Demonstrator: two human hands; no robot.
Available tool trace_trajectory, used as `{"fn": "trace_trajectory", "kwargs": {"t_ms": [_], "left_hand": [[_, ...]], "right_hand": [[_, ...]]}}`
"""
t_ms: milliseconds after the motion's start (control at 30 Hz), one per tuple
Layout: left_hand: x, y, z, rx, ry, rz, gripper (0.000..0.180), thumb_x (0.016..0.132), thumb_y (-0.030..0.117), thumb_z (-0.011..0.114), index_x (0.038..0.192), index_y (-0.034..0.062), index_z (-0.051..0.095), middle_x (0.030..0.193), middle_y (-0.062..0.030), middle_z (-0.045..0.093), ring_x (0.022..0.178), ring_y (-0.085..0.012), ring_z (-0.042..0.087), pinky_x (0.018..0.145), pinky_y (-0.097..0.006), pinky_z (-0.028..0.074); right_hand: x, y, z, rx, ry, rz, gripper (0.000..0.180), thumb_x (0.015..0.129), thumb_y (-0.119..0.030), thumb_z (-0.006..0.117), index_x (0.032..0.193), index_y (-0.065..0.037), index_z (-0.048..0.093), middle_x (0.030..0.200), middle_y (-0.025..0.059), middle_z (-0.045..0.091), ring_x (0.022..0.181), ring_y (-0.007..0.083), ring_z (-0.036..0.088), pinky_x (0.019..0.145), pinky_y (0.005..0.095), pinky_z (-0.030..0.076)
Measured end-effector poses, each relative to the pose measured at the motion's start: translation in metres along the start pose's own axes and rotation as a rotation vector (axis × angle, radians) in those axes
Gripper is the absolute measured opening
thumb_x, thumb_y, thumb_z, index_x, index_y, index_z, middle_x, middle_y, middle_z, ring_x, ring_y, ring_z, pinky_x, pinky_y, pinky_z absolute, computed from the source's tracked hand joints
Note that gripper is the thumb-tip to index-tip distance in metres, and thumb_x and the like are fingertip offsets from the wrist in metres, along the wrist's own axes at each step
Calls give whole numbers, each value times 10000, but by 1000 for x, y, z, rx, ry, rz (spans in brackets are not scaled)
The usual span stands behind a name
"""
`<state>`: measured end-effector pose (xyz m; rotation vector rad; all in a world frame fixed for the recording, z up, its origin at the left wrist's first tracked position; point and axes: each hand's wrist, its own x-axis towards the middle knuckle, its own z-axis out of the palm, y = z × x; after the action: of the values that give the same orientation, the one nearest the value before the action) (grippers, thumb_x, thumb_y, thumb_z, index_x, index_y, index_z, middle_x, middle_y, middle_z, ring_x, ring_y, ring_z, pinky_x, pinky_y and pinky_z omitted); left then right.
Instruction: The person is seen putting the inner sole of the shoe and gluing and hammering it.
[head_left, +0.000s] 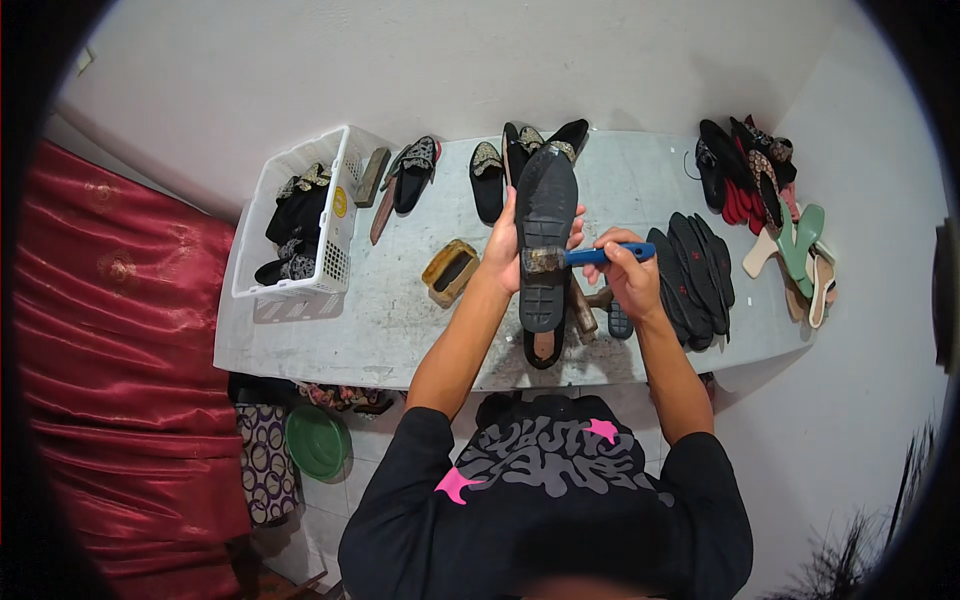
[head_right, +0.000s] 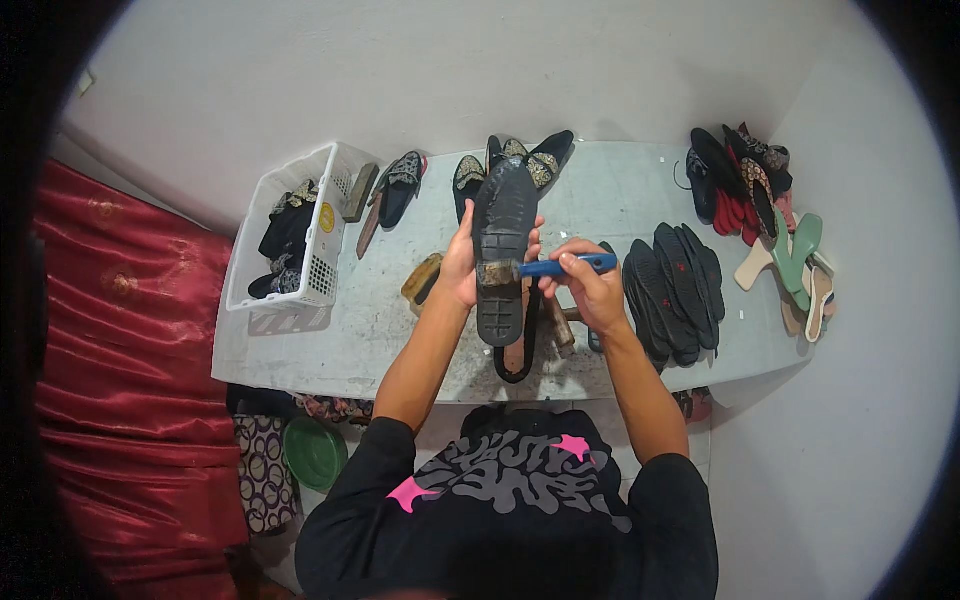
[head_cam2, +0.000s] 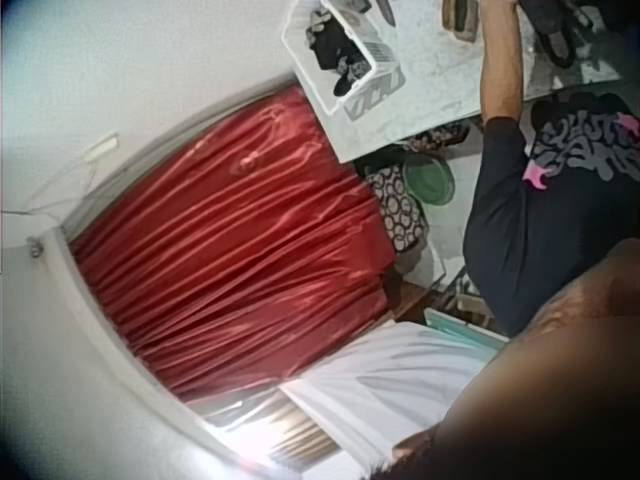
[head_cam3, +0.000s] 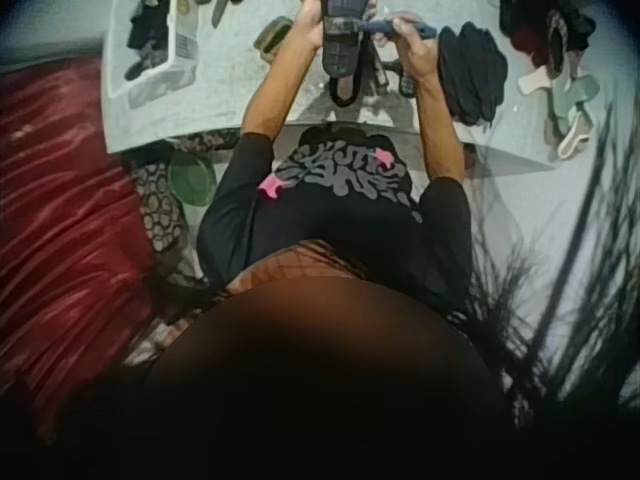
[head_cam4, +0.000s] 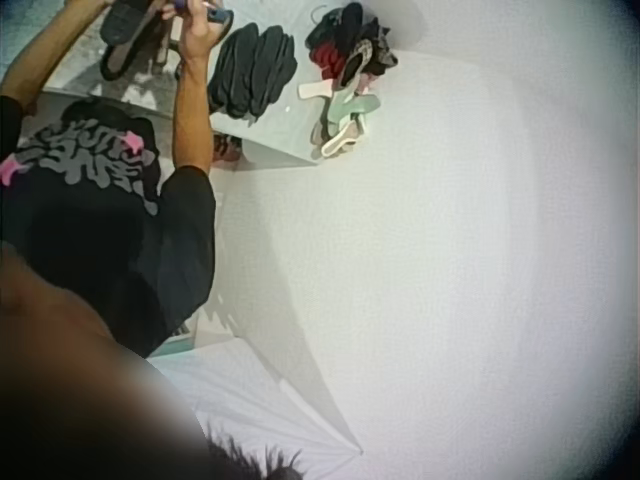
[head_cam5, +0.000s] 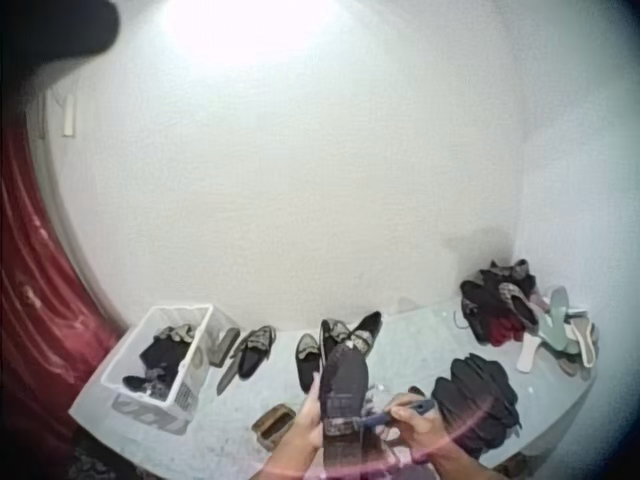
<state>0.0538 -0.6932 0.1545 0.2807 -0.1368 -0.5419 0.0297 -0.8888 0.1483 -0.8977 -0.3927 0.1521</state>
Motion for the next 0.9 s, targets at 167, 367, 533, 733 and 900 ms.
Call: {"fn": "trace_trajectory", "kwargs": {"t_ms": [167, 367, 533, 733, 900], "left_hand": [[3, -3, 4, 34, 34, -2, 839, 920, 667, 264, 1303, -61, 430, 1233, -234, 540, 1033, -311, 604, 912, -428, 522], [7, -1, -3, -19, -35, -38, 800, 944, 631, 253, 1366, -40, 364, 1288, -245, 487, 1046, -317, 595, 918, -450, 516], [8, 6, -3, 2, 6, 71, 848, 923, 665, 240, 1346, -56, 385, 1267, -246, 516, 1039, -309, 608, 930, -429, 510], [12, 2, -5, -59, -111, 26, 830, 929, 653, 237, 1348, -49, 385, 1265, -252, 515, 1025, -312, 610, 930, -432, 511], [12, 7, -10, -112, -42, 79, 820, 930, 649, 244, 1355, -40, 377, 1280, -253, 495, 1029, -308, 596, 932, -434, 505]], "right_hand": [[4, -9, -7, -28, -89, 6, 176, 912, -89, 554, 953, 75, 603, 841, 169, 628, 686, 235, 653, 573, 307, 535], [5, -3, -2, -14, -28, 39, 186, 909, -101, 541, 941, 75, 590, 811, 185, 631, 649, 234, 645, 558, 305, 530], [-6, 0, -6, -59, -103, 119, 186, 906, -88, 543, 898, 90, 595, 834, 164, 616, 641, 242, 643, 550, 321, 538], [7, -1, 3, -19, 37, -58, 193, 904, -94, 558, 903, 95, 596, 828, 165, 613, 636, 242, 642, 539, 325, 540], [-11, 8, 0, -78, -100, 186, 174, 894, -83, 554, 860, 80, 605, 797, 161, 608, 615, 226, 640, 502, 302, 533]]}}
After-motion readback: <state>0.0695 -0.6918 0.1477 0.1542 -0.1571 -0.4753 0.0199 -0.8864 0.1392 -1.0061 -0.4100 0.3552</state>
